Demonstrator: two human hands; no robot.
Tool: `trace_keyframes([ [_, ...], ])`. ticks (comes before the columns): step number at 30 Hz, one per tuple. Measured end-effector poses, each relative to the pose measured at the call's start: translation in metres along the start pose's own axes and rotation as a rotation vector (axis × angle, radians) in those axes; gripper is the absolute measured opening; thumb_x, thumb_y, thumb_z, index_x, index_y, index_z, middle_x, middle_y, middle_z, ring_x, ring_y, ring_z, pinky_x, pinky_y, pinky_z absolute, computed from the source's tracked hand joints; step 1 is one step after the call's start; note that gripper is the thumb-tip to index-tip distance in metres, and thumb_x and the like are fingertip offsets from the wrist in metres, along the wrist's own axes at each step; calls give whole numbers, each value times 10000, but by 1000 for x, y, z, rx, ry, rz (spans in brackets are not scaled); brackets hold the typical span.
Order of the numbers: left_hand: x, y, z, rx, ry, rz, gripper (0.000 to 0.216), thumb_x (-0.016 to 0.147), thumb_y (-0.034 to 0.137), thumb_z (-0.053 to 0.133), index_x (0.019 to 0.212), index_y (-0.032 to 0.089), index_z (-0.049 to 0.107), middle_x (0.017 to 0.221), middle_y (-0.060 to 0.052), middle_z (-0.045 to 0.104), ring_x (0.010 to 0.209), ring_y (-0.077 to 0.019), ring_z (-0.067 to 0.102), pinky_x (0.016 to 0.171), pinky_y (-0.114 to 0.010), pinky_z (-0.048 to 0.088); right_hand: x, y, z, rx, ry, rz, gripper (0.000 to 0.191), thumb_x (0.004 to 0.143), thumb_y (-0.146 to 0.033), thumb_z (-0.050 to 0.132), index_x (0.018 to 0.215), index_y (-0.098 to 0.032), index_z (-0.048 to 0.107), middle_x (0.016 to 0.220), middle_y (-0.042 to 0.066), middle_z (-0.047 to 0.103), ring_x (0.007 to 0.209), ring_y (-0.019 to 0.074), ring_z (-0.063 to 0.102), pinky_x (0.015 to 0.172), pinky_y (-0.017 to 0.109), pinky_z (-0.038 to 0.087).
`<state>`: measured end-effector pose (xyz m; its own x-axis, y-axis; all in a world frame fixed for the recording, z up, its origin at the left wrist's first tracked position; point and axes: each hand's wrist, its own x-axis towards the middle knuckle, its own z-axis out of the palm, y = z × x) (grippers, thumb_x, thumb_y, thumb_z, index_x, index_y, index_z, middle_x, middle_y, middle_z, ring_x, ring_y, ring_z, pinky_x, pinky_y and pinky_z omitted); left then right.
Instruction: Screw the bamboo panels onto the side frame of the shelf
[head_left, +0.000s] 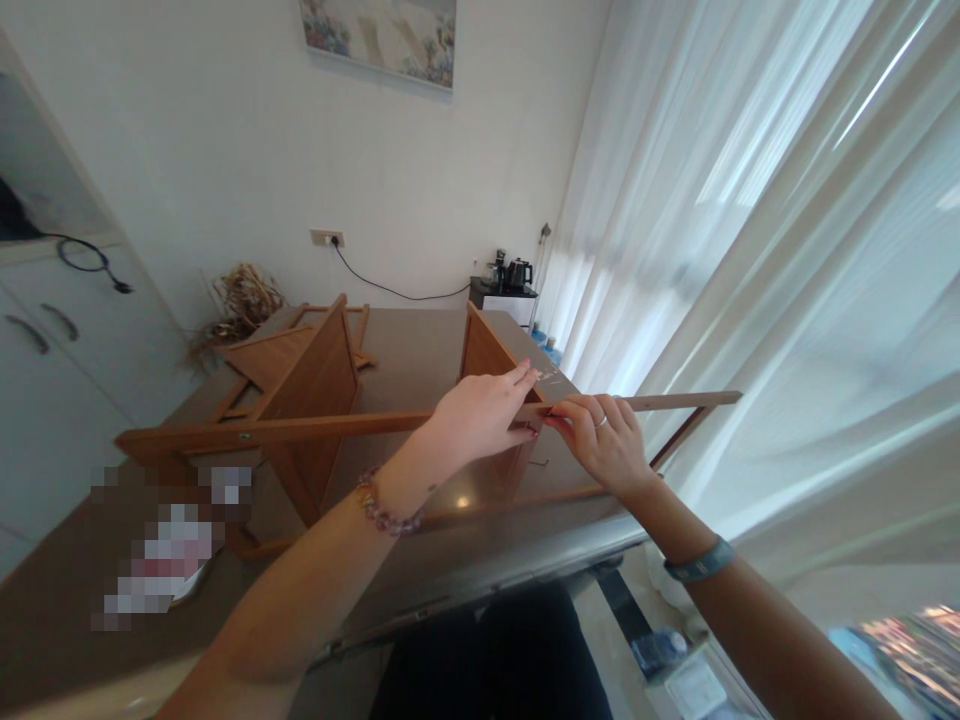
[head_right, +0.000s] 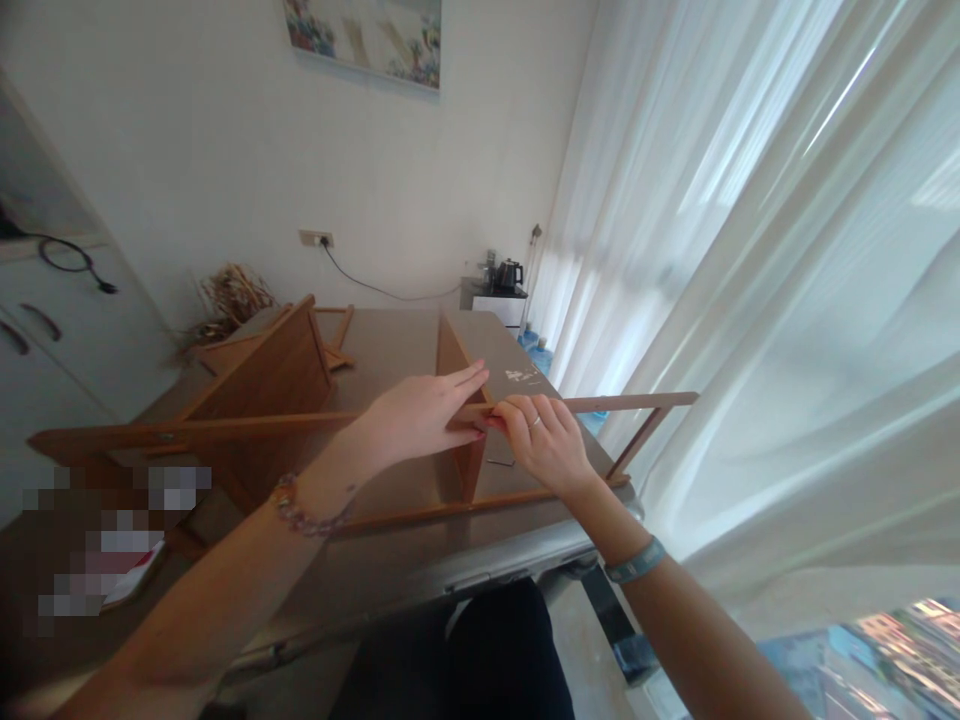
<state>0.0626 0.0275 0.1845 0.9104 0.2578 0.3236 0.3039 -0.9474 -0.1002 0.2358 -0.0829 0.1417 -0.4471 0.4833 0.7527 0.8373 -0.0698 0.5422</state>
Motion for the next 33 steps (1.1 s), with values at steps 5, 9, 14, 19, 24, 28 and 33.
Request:
trace_keyframes([
  [5,0,-1,2,-2,-1,3,687,874,484,515,1422,110,339,1513,-135,318,1040,-276,642,807,-367,516,6,9,0,-12,-40,-122,128,879,-270,602,934,-175,537,833,36,651,715,162,478,660,305,323],
  [9,1,-1,1,-9,-2,1,692,869,478,522,1423,106,338,1517,-134,307,1054,-279,637,820,-372,519,5,11,0,-43,-67,-174,93,895,-267,575,934,-186,554,818,29,644,714,160,474,653,308,302],
  [14,1,1,-2,-11,-9,-5,692,860,449,540,1419,89,347,1511,-136,315,1077,-280,627,845,-367,516,-1,8,4,-114,-45,-175,79,897,-236,564,961,-190,561,822,22,651,690,147,464,651,312,281],
  [19,0,1,-1,-15,-7,-8,685,860,452,532,1420,106,344,1513,-146,306,1057,-268,639,834,-358,516,-4,4,9,-134,17,-119,88,898,-285,565,905,-200,546,801,18,648,671,142,453,676,313,282],
  [24,0,0,1,-13,9,-8,680,851,475,539,1401,111,376,1509,-136,317,1041,-267,643,833,-358,516,-19,1,4,-33,106,-20,90,918,-260,491,846,-208,509,763,24,620,724,157,476,716,314,296],
  [28,0,1,0,-4,7,-12,710,845,482,545,1410,91,367,1511,-143,301,1026,-274,649,816,-364,523,-57,-2,-2,37,79,155,123,918,-214,416,806,-208,465,727,38,578,706,175,453,722,328,310],
  [33,0,1,-1,2,-7,-8,705,850,477,531,1412,84,368,1516,-143,290,1045,-273,638,822,-363,518,-106,4,20,76,-447,322,234,944,-201,344,774,-182,504,751,77,582,761,207,484,735,342,326],
])
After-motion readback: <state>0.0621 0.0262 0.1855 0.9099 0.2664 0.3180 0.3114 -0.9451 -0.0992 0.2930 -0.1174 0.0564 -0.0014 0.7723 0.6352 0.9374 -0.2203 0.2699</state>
